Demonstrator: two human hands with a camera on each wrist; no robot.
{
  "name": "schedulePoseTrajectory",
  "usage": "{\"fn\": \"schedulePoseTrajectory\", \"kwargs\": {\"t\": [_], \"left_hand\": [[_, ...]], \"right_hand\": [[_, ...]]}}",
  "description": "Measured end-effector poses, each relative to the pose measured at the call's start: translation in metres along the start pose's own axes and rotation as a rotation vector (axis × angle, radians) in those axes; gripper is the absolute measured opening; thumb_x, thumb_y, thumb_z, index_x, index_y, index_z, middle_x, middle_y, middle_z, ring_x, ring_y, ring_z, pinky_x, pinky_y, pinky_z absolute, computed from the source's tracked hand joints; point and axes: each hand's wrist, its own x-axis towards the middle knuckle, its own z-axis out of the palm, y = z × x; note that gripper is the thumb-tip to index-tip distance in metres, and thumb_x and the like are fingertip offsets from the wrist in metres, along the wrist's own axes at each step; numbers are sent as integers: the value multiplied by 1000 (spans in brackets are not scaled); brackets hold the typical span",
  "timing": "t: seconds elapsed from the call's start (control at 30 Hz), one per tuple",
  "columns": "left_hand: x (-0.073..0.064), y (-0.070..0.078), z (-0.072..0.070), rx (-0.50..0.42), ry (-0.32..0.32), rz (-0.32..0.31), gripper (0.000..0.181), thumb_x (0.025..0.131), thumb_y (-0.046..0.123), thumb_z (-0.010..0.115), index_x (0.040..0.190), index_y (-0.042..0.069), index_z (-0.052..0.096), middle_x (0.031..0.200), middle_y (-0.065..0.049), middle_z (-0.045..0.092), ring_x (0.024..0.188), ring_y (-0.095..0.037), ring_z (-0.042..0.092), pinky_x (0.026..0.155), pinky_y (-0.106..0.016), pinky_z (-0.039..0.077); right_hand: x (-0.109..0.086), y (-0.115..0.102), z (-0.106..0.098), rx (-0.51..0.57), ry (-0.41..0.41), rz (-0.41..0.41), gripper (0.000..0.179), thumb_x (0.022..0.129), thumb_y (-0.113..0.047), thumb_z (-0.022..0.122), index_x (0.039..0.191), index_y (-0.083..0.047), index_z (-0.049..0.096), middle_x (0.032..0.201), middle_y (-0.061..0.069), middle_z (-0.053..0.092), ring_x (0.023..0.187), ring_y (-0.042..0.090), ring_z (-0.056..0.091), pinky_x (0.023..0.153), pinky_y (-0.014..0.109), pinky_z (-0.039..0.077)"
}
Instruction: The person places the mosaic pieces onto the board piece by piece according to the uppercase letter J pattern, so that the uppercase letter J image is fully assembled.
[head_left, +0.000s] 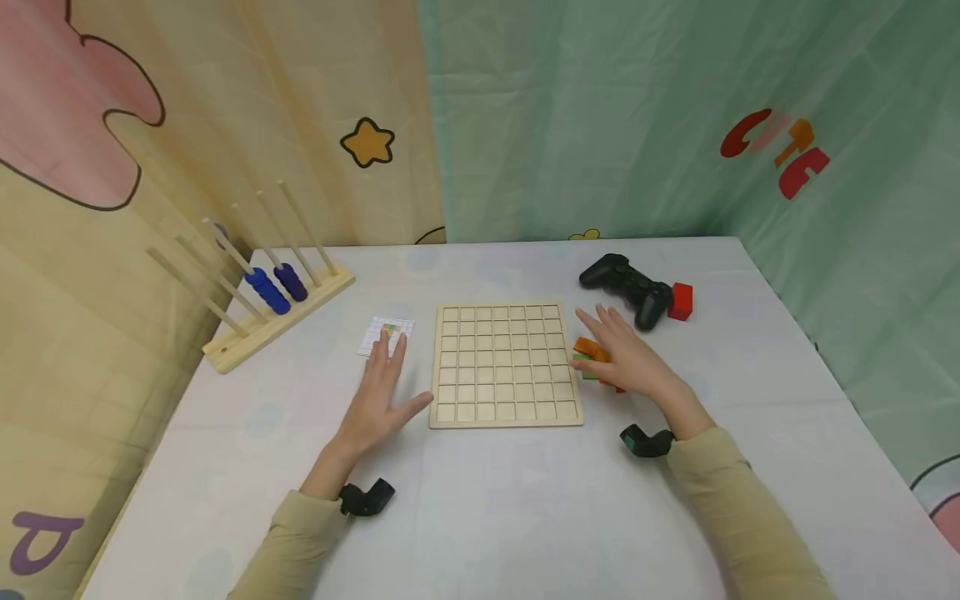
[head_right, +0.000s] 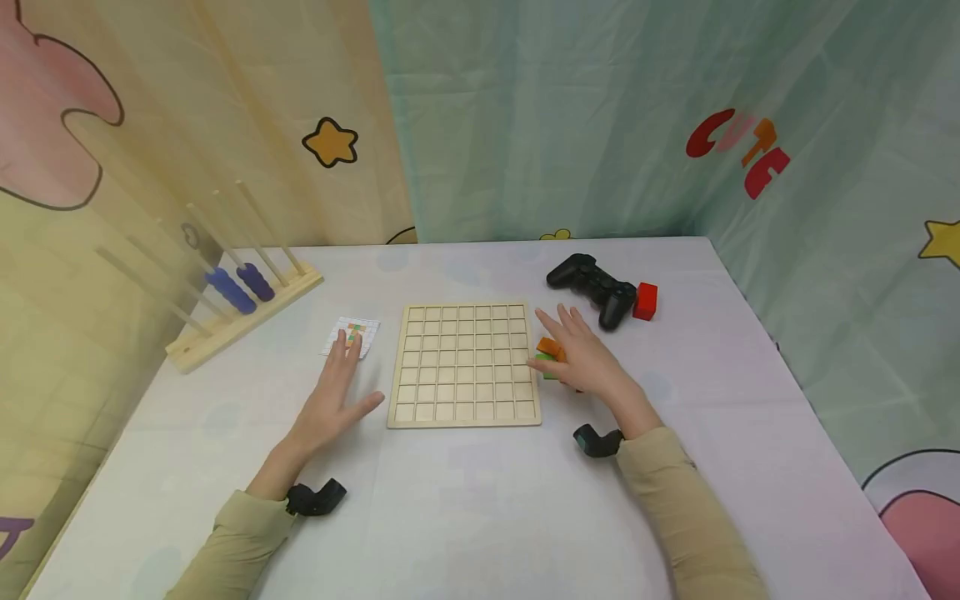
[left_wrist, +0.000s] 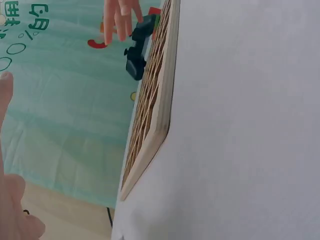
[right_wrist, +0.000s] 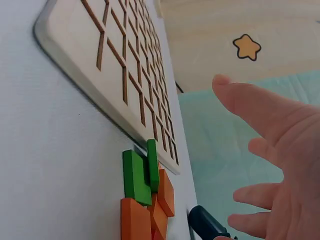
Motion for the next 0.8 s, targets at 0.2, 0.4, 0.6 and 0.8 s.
{"fn": "schedulePoseTrajectory", "kwargs": {"t": [0.2, 0.4, 0.6, 0.8], "left_hand": [[-6, 2, 19, -197, 46, -56, 87, 89, 43, 59, 153, 21, 5, 157, -12, -3, 142, -32, 3, 109, -65, 13], [-8, -1, 31, -328, 19, -101, 87, 89, 39, 62, 152, 15, 9, 157, -9, 8, 143, -23, 8, 115, -49, 12], [-10, -3, 34, -268, -60, -189, 95, 81, 54, 66, 152, 15, 15, 156, -2, 16, 142, -25, 14, 115, -47, 16], [-10, -8, 39, -151, -89, -106, 101, 76, 58, 69, 150, 9, 21, 154, -5, 21, 141, -29, 16, 116, -44, 16]], "right_hand": [[16, 3, -1, 215, 83, 61, 79, 82, -47, 69, 147, -16, 34, 148, 15, 34, 132, 37, 34, 106, 55, 32], [17, 18, 2, 376, 187, 116, 60, 83, -44, 69, 132, -13, 55, 125, 13, 57, 110, 28, 52, 91, 44, 48], [15, 36, 7, 372, 196, 149, 58, 81, -49, 69, 124, -11, 61, 112, 10, 61, 90, 22, 54, 62, 32, 50], [15, 47, 9, 398, 119, 184, 53, 81, -42, 72, 123, -11, 61, 114, 9, 62, 88, 24, 53, 65, 26, 50]]}}
